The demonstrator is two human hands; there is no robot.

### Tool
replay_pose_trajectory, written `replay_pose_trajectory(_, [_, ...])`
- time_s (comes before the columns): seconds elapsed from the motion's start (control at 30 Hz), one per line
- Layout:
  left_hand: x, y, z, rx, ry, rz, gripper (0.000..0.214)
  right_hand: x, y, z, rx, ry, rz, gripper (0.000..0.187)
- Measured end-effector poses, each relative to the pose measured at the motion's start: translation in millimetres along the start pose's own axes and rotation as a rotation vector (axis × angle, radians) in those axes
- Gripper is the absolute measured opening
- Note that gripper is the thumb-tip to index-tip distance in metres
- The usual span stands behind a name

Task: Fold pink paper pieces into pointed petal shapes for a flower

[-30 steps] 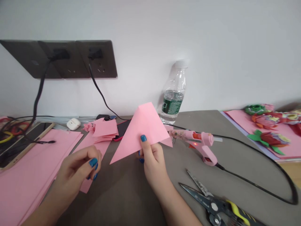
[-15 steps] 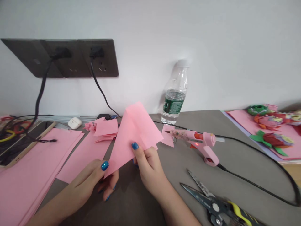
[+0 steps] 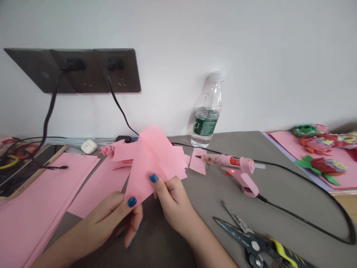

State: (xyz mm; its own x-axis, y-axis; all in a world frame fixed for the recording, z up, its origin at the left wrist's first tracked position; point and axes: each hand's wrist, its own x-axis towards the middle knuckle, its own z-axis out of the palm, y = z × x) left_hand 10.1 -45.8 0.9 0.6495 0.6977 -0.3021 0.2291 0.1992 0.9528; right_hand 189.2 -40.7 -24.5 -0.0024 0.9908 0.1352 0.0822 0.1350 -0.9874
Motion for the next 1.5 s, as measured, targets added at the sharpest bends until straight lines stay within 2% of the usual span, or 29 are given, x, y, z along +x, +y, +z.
replay_pose_trajectory(0.3, [3.9,-1.0,2.1,-0.098,0.007,0.020,0.054,-1.7,-7.3,1.0,0.034,-0.083,-0.111,0.053])
replay_pose_trajectory(0.47, [2.0,-3.6,2.9,-0.136,0.044,0.031,0.057,-1.0,-7.6,2.6,0.055,-0.111,-0.115,0.053])
replay_pose_trajectory(0.73, [0.1,-1.1,1.1,-0.116,-0.050,0.008,0.065,-1.2,0.0,3.7,0.076,0.040,-0.029,0.062])
replay_pose_trajectory(0.87, [-1.1,2.1,0.9,-0.087,-0.030,0.040,0.064,-0.3,4.5,2.7,0.084,0.107,0.004,0.065])
replay_pose_trajectory(0.97, [-0.4,2.1,-0.4,-0.040,0.003,0.047,0.062,0.6,3.2,2.2,0.091,0.108,0.000,0.065])
replay_pose_trajectory(1.03, [0.6,0.3,-0.6,-0.049,0.026,0.051,0.058,0.3,-0.5,2.2,0.092,0.060,-0.014,0.062])
replay_pose_trajectory(1.13, [2.1,-4.0,1.3,-0.089,0.039,0.047,0.055,-1.4,-7.0,3.2,0.109,-0.125,-0.053,0.055])
replay_pose_trajectory(1.2, [2.7,-5.9,3.4,-0.125,0.030,0.023,0.058,-2.5,-9.7,4.1,0.110,-0.206,-0.075,0.051])
replay_pose_trajectory(1.33, [1.8,-3.4,5.4,-0.115,0.044,-0.005,0.057,-2.3,-10.4,4.7,0.109,-0.181,-0.095,0.048])
replay_pose_trajectory(1.5, [-0.1,1.4,4.1,-0.075,0.069,0.039,0.064,-0.7,-9.4,4.5,0.175,-0.258,-0.080,0.048])
